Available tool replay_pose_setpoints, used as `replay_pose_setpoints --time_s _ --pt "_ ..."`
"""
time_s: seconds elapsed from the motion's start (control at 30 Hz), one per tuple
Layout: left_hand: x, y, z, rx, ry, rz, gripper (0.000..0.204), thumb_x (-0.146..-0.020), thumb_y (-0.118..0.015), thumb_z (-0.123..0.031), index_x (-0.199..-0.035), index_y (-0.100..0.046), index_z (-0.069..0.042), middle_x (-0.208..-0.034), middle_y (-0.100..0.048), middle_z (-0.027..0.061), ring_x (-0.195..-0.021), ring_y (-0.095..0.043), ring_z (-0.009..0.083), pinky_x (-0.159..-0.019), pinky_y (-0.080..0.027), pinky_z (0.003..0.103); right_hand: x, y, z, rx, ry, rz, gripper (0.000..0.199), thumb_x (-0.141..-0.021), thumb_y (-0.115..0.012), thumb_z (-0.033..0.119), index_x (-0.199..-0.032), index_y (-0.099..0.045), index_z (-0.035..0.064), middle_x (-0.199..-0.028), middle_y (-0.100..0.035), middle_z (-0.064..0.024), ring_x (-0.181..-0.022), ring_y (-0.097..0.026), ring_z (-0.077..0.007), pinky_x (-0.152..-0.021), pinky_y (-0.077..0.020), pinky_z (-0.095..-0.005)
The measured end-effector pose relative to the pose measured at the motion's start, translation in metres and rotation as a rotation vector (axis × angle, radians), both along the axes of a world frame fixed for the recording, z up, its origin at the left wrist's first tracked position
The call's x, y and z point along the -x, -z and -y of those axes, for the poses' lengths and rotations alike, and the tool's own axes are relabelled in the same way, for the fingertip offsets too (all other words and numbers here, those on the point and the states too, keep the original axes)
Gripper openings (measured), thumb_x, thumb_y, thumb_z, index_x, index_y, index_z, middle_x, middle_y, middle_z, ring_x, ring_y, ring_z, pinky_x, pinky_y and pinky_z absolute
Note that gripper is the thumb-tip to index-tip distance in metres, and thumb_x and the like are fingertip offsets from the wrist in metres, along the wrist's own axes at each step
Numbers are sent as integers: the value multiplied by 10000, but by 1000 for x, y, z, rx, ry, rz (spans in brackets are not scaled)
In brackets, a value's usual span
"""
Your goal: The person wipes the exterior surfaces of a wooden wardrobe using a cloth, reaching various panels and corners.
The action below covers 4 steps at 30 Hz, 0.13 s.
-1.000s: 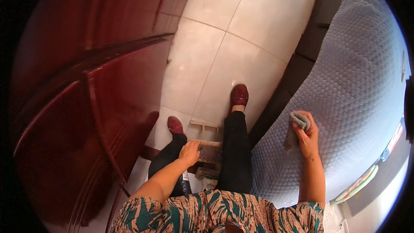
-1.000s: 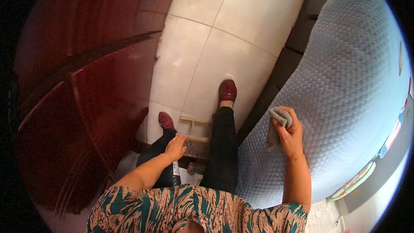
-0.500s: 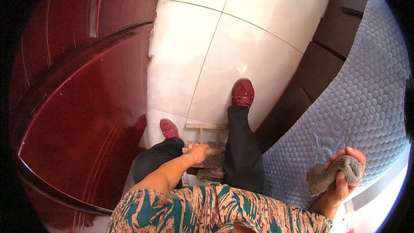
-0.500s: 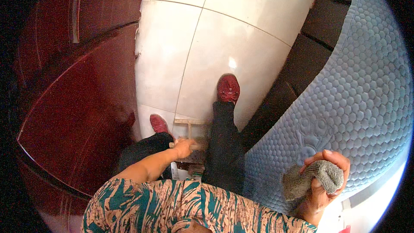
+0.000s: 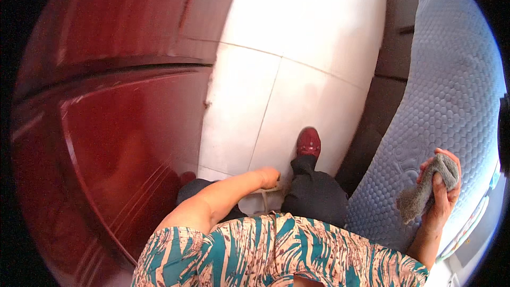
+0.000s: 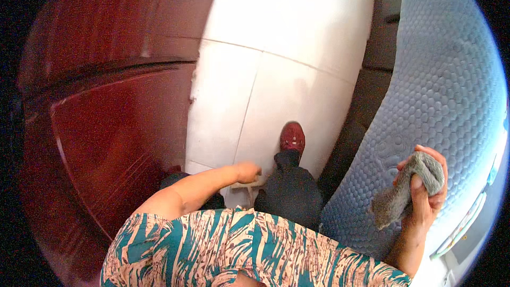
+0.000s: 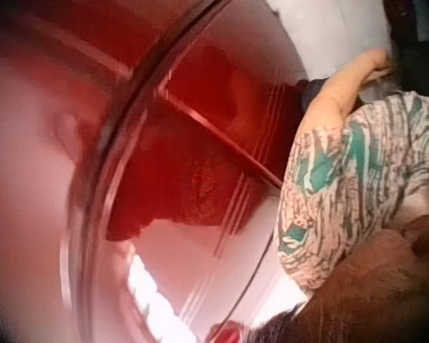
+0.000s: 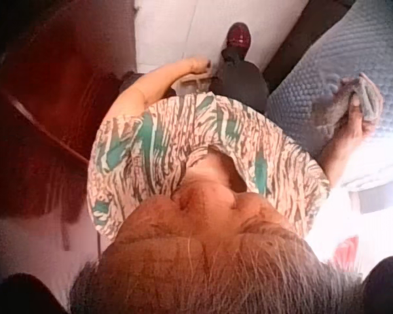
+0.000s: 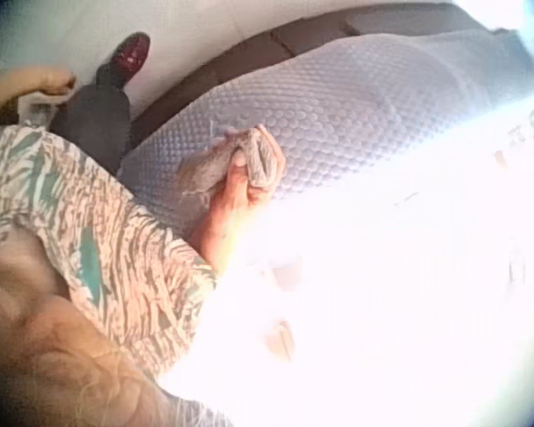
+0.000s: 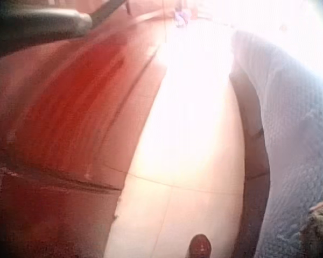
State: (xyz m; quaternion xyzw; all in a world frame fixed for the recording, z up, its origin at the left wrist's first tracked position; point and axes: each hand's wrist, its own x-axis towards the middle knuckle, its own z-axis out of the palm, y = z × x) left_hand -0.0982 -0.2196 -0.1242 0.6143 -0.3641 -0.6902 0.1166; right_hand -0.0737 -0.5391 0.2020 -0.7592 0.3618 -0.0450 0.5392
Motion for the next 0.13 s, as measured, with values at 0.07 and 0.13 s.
replay_pose_setpoints --time_s 0.07,0.13 --pt "-24 -3 -6 -34 -110 144 278 -774 -585 -206 -969 -697 -44 -1013 -657 216 -969 -626 355 -842 -497 439 0 -1 -3 -17 -16 56 440 -856 -653 262 -1196 -511 22 -897 -628 -93 -748 -578 -132 -664 -477 -242" --pt "-43 -21 -14 -121 -198 306 273 -766 -607 -232 -966 -708 -75 -1008 -662 205 -970 -629 346 -845 -497 438 -1 -10 -6 -48 -111 121 378 -881 -628 206 -1199 -521 31 -922 -628 -82 -783 -584 -129 -694 -479 -244"
